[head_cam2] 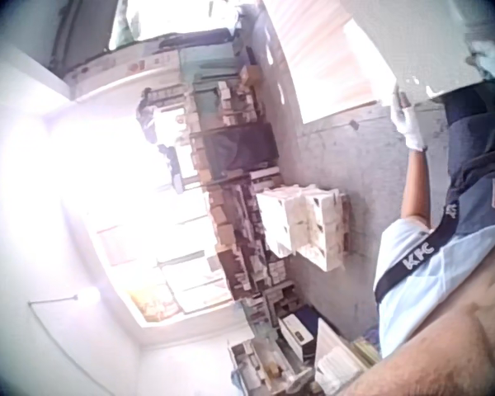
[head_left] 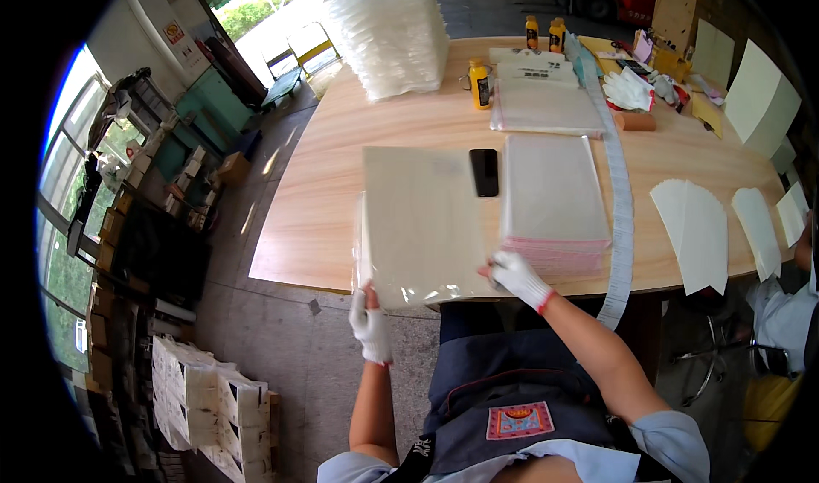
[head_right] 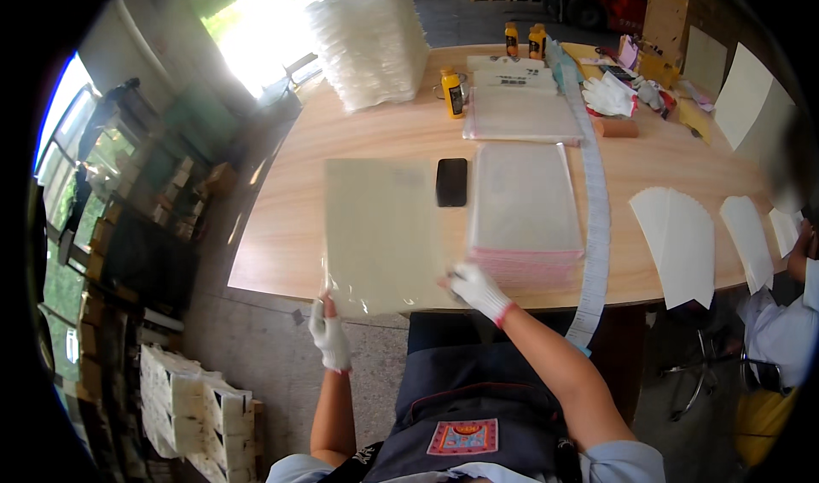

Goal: The person repeatedly picks up white rectangular sheets and inserts them into clear plastic sleeves. They smooth the sleeves to remove air bubbles and stack the packaged items on the table.

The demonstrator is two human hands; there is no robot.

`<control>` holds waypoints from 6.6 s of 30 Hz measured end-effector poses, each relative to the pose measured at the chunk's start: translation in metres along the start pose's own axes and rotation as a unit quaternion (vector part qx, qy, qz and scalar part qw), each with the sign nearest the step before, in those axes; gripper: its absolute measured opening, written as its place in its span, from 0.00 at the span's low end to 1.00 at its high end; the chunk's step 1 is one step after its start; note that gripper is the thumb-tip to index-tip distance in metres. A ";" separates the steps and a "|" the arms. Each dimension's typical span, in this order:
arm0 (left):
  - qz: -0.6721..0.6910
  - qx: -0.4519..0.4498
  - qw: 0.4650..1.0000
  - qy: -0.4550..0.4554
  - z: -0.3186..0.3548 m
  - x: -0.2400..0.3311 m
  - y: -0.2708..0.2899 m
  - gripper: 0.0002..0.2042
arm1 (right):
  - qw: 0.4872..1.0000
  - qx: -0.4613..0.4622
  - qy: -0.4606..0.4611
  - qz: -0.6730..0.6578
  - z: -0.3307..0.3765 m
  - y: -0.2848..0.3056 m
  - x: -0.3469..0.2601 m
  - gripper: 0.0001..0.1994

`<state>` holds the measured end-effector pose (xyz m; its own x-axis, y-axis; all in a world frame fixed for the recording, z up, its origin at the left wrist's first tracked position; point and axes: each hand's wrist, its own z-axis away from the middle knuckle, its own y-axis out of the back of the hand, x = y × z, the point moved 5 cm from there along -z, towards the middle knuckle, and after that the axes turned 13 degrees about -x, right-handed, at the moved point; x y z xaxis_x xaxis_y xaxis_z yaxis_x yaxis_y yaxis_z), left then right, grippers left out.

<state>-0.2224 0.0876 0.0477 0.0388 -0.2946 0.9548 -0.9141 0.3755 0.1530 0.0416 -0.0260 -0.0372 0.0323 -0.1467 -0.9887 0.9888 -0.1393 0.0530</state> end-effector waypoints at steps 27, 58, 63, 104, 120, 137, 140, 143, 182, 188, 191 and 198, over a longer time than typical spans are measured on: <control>-0.212 -0.115 0.911 -0.335 0.011 -0.017 -0.080 0.13 | 0.649 0.696 0.035 -0.305 0.417 0.291 0.106 0.09; -0.513 -0.470 0.712 -0.095 -0.025 0.001 -0.287 0.13 | 0.867 0.309 0.072 -0.383 0.356 0.153 0.003 0.14; -0.419 -0.427 0.789 -0.138 -0.040 -0.023 -0.274 0.14 | 0.853 0.118 0.012 -0.508 0.323 0.107 0.017 0.16; 0.296 -0.342 0.810 0.374 0.167 -0.061 -0.248 0.10 | 0.668 0.291 0.137 -0.671 0.210 0.044 0.045 0.15; 0.211 -0.350 0.842 0.353 0.092 -0.072 -0.195 0.09 | 0.819 0.029 0.144 0.555 0.108 0.057 -0.020 0.14; 0.202 -0.416 0.789 0.405 0.091 -0.068 -0.184 0.08 | 0.799 0.069 0.057 0.595 0.111 -0.017 -0.027 0.09; 0.200 -0.371 0.814 0.400 0.092 -0.075 -0.183 0.08 | 0.807 0.001 0.033 0.589 0.111 -0.020 -0.029 0.08; 0.241 -0.327 0.826 0.391 0.091 -0.067 -0.178 0.08 | 0.970 0.038 0.081 0.225 0.149 0.026 -0.025 0.08; -0.028 -0.105 0.990 0.093 0.080 -0.039 -0.152 0.06 | 0.808 0.287 -0.115 0.502 0.184 0.100 -0.003 0.11; -0.400 -0.430 0.762 -0.274 0.082 0.014 -0.233 0.18 | 0.833 0.210 0.123 0.496 0.166 0.018 -0.028 0.18; -0.440 -0.418 0.752 -0.255 0.082 0.005 -0.233 0.28 | 0.835 0.334 0.128 0.418 0.208 0.052 -0.030 0.23; -0.124 -0.567 0.813 -0.039 0.125 0.032 -0.277 0.17 | 0.883 0.436 -0.154 0.078 0.290 0.100 0.082 0.32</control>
<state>-0.0185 -0.1357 0.0042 0.0995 -0.5230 0.8465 0.0802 0.8522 0.5171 0.1006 -0.3362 -0.0721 -0.0160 -0.4716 -0.8817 0.4831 -0.7757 0.4062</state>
